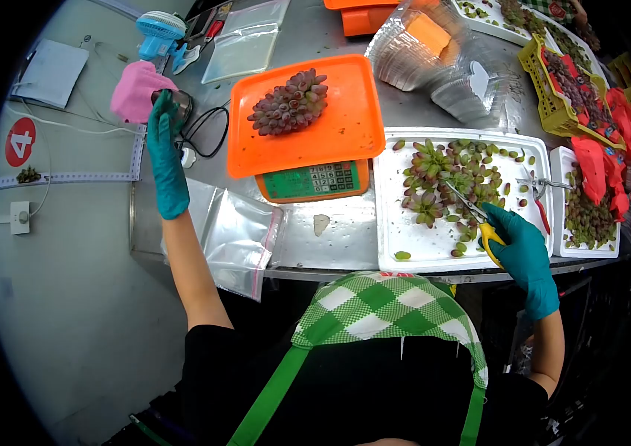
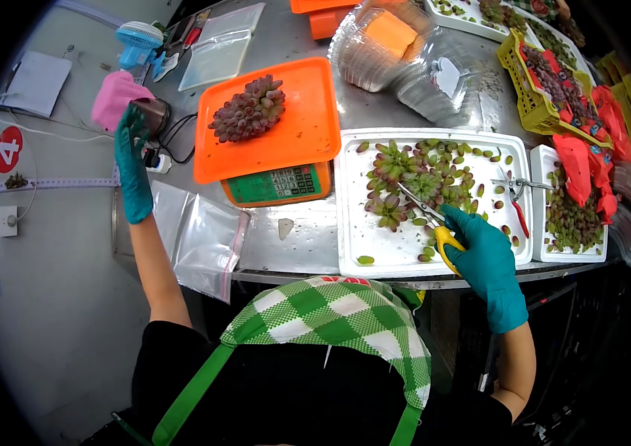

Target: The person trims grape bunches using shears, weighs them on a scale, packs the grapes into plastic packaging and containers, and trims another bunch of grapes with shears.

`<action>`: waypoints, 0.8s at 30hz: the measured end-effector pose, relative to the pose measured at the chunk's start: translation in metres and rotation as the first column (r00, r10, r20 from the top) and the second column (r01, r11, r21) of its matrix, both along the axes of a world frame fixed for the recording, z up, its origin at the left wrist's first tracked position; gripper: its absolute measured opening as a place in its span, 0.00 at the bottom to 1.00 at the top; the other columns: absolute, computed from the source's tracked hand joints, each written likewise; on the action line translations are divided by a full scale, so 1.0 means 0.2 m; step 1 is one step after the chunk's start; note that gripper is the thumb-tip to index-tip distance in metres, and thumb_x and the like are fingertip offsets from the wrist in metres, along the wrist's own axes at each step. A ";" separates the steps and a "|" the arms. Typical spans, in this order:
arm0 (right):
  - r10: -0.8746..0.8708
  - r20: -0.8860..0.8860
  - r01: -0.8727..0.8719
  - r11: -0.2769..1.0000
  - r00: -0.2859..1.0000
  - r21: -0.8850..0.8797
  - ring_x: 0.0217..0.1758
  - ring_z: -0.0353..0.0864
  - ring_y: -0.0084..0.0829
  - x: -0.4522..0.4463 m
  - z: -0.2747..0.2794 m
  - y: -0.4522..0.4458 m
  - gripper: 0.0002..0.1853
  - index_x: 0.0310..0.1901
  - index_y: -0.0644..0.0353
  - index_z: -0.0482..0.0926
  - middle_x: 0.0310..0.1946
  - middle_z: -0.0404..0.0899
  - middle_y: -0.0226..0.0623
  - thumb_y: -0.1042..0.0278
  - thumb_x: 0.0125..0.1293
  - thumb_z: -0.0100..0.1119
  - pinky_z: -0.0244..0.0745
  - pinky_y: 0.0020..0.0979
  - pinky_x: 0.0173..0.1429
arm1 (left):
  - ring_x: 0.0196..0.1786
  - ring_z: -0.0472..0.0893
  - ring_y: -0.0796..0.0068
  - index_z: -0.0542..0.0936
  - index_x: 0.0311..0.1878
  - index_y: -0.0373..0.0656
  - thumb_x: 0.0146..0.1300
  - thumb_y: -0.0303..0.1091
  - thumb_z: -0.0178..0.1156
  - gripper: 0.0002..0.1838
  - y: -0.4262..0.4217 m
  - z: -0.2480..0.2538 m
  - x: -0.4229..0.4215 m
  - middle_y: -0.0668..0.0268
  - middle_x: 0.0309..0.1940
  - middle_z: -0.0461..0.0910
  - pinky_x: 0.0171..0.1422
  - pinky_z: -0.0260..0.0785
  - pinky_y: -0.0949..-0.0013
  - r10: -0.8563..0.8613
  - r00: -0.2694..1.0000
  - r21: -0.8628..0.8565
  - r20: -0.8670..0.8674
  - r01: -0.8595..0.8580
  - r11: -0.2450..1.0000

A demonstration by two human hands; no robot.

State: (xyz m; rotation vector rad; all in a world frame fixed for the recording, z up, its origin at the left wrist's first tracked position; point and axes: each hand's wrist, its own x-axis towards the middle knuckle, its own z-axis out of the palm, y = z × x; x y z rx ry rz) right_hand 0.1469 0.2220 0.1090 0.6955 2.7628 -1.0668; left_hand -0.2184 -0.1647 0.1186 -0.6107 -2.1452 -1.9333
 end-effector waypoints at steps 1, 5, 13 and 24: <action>0.005 0.000 -0.005 1.000 1.000 0.008 0.39 0.78 0.29 0.00 0.01 -0.01 0.24 0.50 0.58 0.70 0.37 0.76 0.39 0.74 0.47 0.61 0.73 0.26 0.41 | 0.52 0.69 0.75 0.65 0.57 0.43 0.63 0.39 0.45 0.20 -0.02 -0.02 0.03 0.67 0.53 0.67 0.54 0.60 0.74 0.029 0.999 0.015 0.023 -0.029 0.999; 0.037 -0.010 -0.036 0.998 0.999 0.057 0.38 0.78 0.28 -0.01 0.03 -0.03 0.25 0.50 0.56 0.71 0.36 0.76 0.37 0.74 0.46 0.61 0.73 0.26 0.41 | 0.54 0.68 0.72 0.64 0.58 0.44 0.62 0.46 0.43 0.23 -0.08 -0.06 0.14 0.65 0.55 0.66 0.54 0.61 0.70 0.102 0.992 -0.023 0.077 -0.101 0.995; -0.015 0.023 0.014 0.998 1.000 0.056 0.38 0.78 0.29 0.04 0.01 -0.05 0.23 0.49 0.56 0.71 0.35 0.77 0.35 0.71 0.47 0.62 0.72 0.26 0.40 | 0.49 0.72 0.73 0.65 0.56 0.44 0.62 0.40 0.47 0.21 -0.02 -0.11 0.19 0.66 0.52 0.68 0.48 0.65 0.72 0.090 0.988 -0.038 0.124 -0.086 0.996; -0.601 -0.250 0.633 0.771 0.759 0.068 0.46 0.75 0.36 0.41 -0.76 0.30 0.29 0.56 0.61 0.56 0.46 0.72 0.46 0.68 0.53 0.57 0.69 0.32 0.47 | 0.40 0.74 0.75 0.71 0.49 0.34 0.58 0.25 0.50 0.15 0.31 -0.38 0.75 0.62 0.40 0.74 0.46 0.67 0.74 -0.153 0.922 -0.064 0.356 0.188 0.980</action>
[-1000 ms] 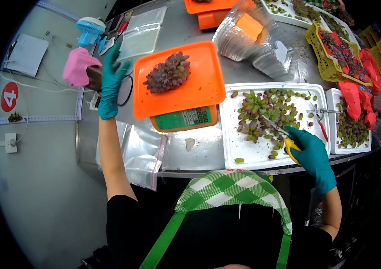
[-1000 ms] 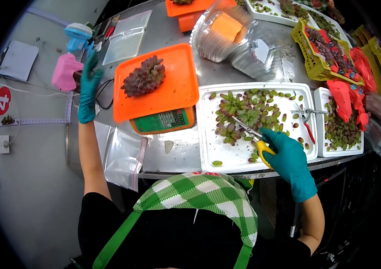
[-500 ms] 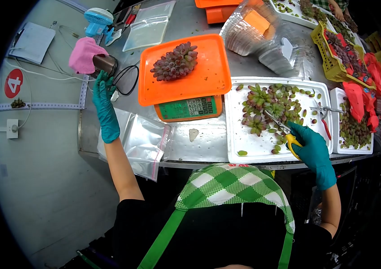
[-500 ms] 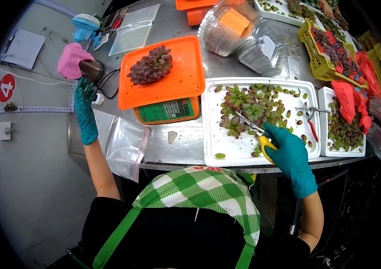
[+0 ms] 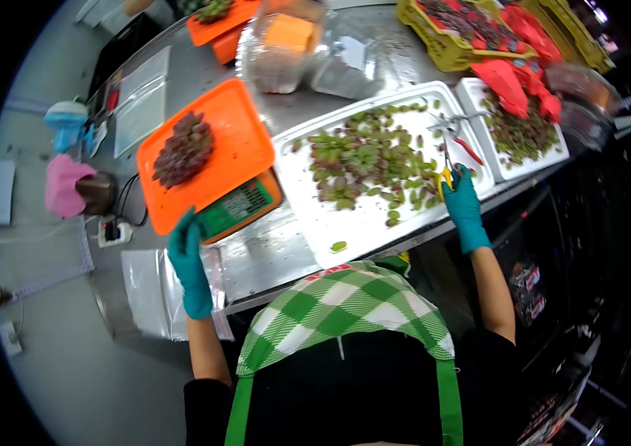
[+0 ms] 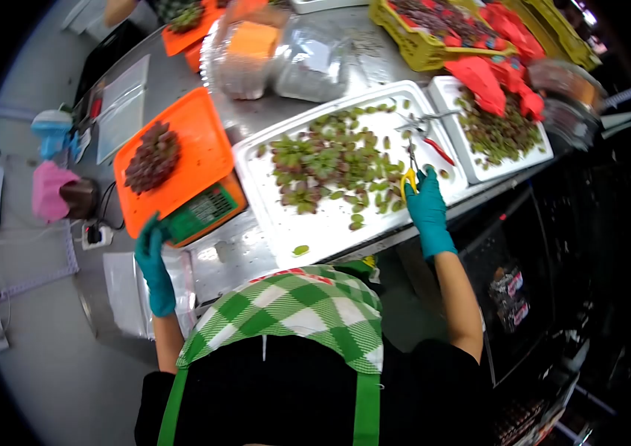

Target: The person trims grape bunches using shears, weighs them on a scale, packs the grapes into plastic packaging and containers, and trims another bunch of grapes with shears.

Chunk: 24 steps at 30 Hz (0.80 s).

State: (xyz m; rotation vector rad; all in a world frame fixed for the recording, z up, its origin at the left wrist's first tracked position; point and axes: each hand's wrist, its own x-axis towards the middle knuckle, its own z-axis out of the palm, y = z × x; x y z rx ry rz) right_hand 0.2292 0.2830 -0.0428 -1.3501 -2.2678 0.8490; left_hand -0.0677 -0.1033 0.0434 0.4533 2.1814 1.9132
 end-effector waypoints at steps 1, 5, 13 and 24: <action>0.004 -0.035 -0.003 0.999 0.999 0.040 0.46 0.74 0.38 0.03 -0.04 0.01 0.28 0.55 0.62 0.57 0.46 0.72 0.45 0.70 0.53 0.56 0.69 0.32 0.47 | 0.39 0.74 0.76 0.71 0.49 0.34 0.58 0.24 0.50 0.14 0.02 -0.07 0.08 0.62 0.39 0.75 0.46 0.67 0.75 -0.040 0.998 -0.007 0.044 0.040 0.999; 0.043 0.157 -0.057 0.995 0.987 0.086 0.45 0.73 0.44 0.03 -0.02 -0.05 0.24 0.51 0.63 0.58 0.45 0.71 0.47 0.67 0.54 0.55 0.69 0.37 0.43 | 0.38 0.75 0.77 0.71 0.50 0.36 0.57 0.25 0.53 0.16 0.06 -0.19 0.30 0.62 0.38 0.75 0.43 0.67 0.77 -0.140 0.930 0.034 0.340 0.137 0.990; 0.558 0.179 -0.585 0.782 0.810 0.215 0.34 0.75 0.36 -0.47 0.39 -0.37 0.09 0.34 0.60 0.75 0.31 0.74 0.39 0.66 0.53 0.56 0.70 0.35 0.36 | 0.33 0.74 0.81 0.73 0.47 0.43 0.53 0.27 0.56 0.16 -0.04 -0.26 0.59 0.67 0.32 0.76 0.39 0.67 0.76 -0.063 0.994 -0.139 0.092 0.076 0.987; 0.891 -0.072 -0.894 -0.448 -0.448 0.017 0.50 0.67 0.40 -1.53 0.09 -2.02 0.26 0.48 0.51 0.70 0.45 0.69 0.35 0.58 0.45 0.63 0.60 0.39 0.52 | 0.37 0.75 0.80 0.73 0.48 0.41 0.53 0.25 0.56 0.17 -0.49 -0.29 0.88 0.64 0.34 0.76 0.41 0.68 0.77 0.329 0.935 -0.214 0.130 -0.298 0.930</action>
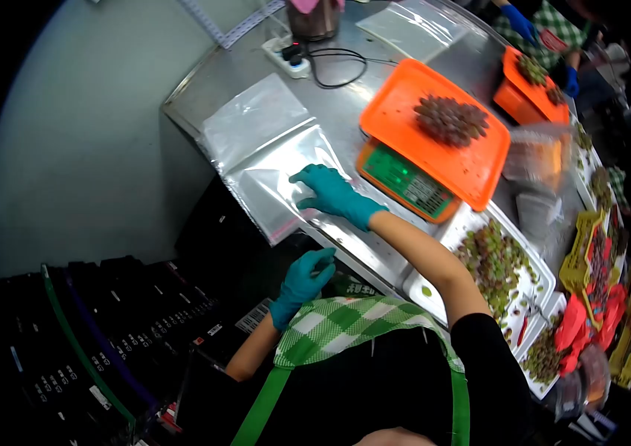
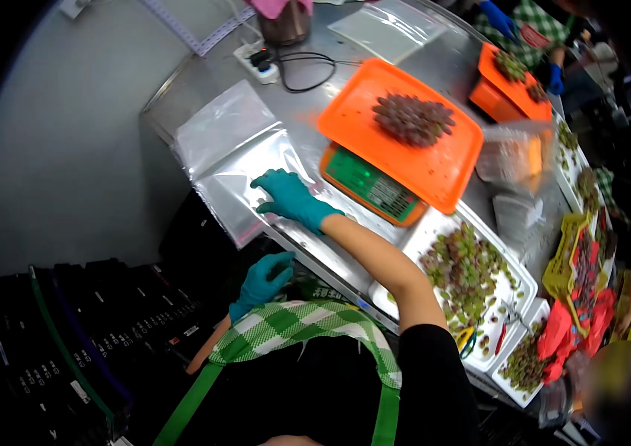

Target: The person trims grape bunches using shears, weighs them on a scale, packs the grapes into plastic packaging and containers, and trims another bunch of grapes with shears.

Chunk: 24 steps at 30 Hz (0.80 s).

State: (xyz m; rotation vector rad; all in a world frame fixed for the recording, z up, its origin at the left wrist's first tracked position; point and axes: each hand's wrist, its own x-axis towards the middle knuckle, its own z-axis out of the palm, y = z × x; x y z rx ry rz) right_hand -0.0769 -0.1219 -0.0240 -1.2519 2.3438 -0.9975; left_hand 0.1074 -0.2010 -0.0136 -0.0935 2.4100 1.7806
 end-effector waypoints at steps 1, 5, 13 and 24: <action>0.038 -0.036 -0.031 0.985 0.999 0.172 0.51 0.65 0.40 -0.06 -0.07 -0.13 0.28 0.49 0.48 0.69 0.46 0.67 0.34 0.58 0.42 0.65 0.58 0.43 0.53 | 0.37 0.75 0.80 0.73 0.48 0.41 0.53 0.24 0.56 0.17 -0.05 -0.03 0.02 0.64 0.34 0.76 0.41 0.68 0.78 0.042 0.999 0.029 0.025 -0.042 0.999; 0.165 -0.224 -0.115 0.969 0.961 0.221 0.48 0.66 0.35 -0.24 -0.22 -0.35 0.23 0.40 0.46 0.75 0.44 0.69 0.31 0.56 0.37 0.67 0.59 0.39 0.50 | 0.35 0.77 0.73 0.73 0.47 0.44 0.51 0.28 0.58 0.17 -0.21 -0.11 0.09 0.63 0.33 0.75 0.39 0.69 0.74 0.144 0.989 0.050 0.043 -0.146 0.988; 0.080 -0.037 -0.080 0.997 0.996 0.015 0.37 0.70 0.37 -0.35 -0.31 -0.35 0.08 0.28 0.55 0.74 0.29 0.72 0.34 0.63 0.46 0.60 0.65 0.34 0.42 | 0.33 0.76 0.80 0.74 0.46 0.43 0.52 0.28 0.58 0.15 -0.28 -0.11 0.02 0.66 0.32 0.76 0.37 0.68 0.78 0.162 0.979 0.189 0.123 -0.183 0.965; 0.075 -0.105 -0.081 0.996 0.992 -0.049 0.44 0.70 0.34 -0.19 -0.33 -0.17 0.08 0.27 0.53 0.79 0.37 0.75 0.28 0.66 0.43 0.65 0.62 0.36 0.49 | 0.34 0.75 0.83 0.76 0.43 0.39 0.54 0.30 0.57 0.12 -0.22 -0.24 0.07 0.66 0.35 0.78 0.39 0.67 0.80 0.117 0.944 0.327 0.308 -0.221 0.919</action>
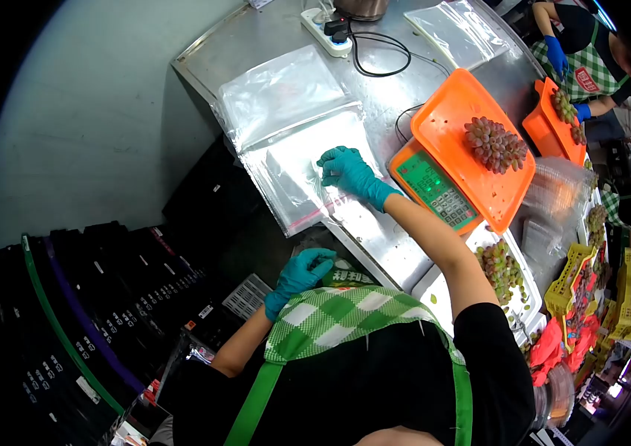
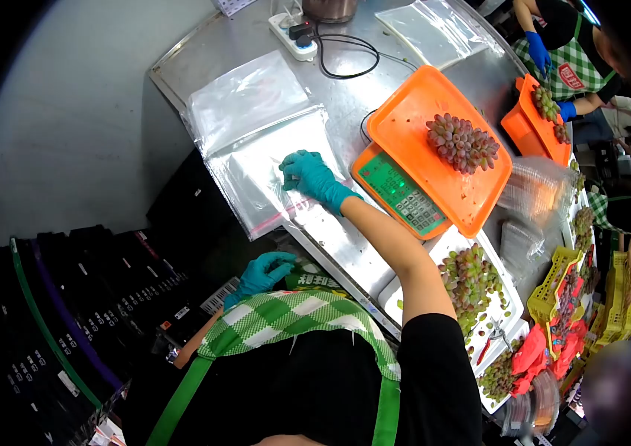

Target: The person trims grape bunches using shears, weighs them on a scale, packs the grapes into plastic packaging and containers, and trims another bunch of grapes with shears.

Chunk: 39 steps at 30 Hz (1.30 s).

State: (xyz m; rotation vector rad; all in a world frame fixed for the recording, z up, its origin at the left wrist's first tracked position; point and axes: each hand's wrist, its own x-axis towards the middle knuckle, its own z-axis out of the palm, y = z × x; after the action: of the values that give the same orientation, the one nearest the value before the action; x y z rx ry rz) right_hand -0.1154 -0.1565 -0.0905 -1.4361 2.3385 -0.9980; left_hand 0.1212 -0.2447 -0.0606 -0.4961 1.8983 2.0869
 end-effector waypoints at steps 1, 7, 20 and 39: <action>-0.013 0.089 0.016 1.000 0.996 -0.027 0.42 0.70 0.33 -0.01 -0.01 0.00 0.08 0.28 0.54 0.78 0.35 0.75 0.29 0.66 0.43 0.64 0.63 0.35 0.47 | 0.34 0.75 0.83 0.75 0.43 0.38 0.54 0.30 0.57 0.12 0.01 -0.01 0.00 0.66 0.34 0.77 0.39 0.67 0.79 0.019 1.000 0.040 0.010 -0.019 0.999; -0.138 0.285 0.217 0.939 0.948 -0.267 0.35 0.72 0.34 -0.02 0.20 0.01 0.07 0.29 0.55 0.78 0.28 0.76 0.32 0.65 0.47 0.61 0.67 0.31 0.41 | 0.42 0.73 0.78 0.69 0.50 0.39 0.56 0.30 0.56 0.18 0.06 0.08 -0.08 0.65 0.40 0.74 0.46 0.66 0.76 0.192 0.980 0.209 -0.051 -0.177 0.962; -0.188 0.280 0.310 0.807 0.942 -0.503 0.32 0.73 0.28 0.36 0.78 0.30 0.08 0.33 0.60 0.74 0.29 0.72 0.33 0.76 0.50 0.58 0.68 0.25 0.36 | 0.21 0.71 0.81 0.72 0.33 0.38 0.52 0.22 0.58 0.07 0.18 0.52 -0.54 0.68 0.23 0.72 0.25 0.67 0.78 0.510 0.658 0.222 -0.555 -0.473 0.853; -0.470 -0.508 0.113 0.804 0.722 -0.584 0.47 0.69 0.39 0.80 1.23 0.75 0.24 0.49 0.57 0.68 0.46 0.68 0.39 0.80 0.45 0.55 0.67 0.38 0.47 | 0.32 0.72 0.79 0.73 0.48 0.42 0.55 0.21 0.52 0.15 0.48 0.96 -0.60 0.65 0.35 0.74 0.31 0.65 0.78 0.292 0.550 0.163 -0.782 -0.272 0.948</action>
State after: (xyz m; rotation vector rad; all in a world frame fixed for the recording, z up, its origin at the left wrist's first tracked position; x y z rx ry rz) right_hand 0.0445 -0.0067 0.1545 -1.8486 3.0346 -1.5236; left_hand 0.0022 -0.1494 0.1306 0.2618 2.3441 2.8769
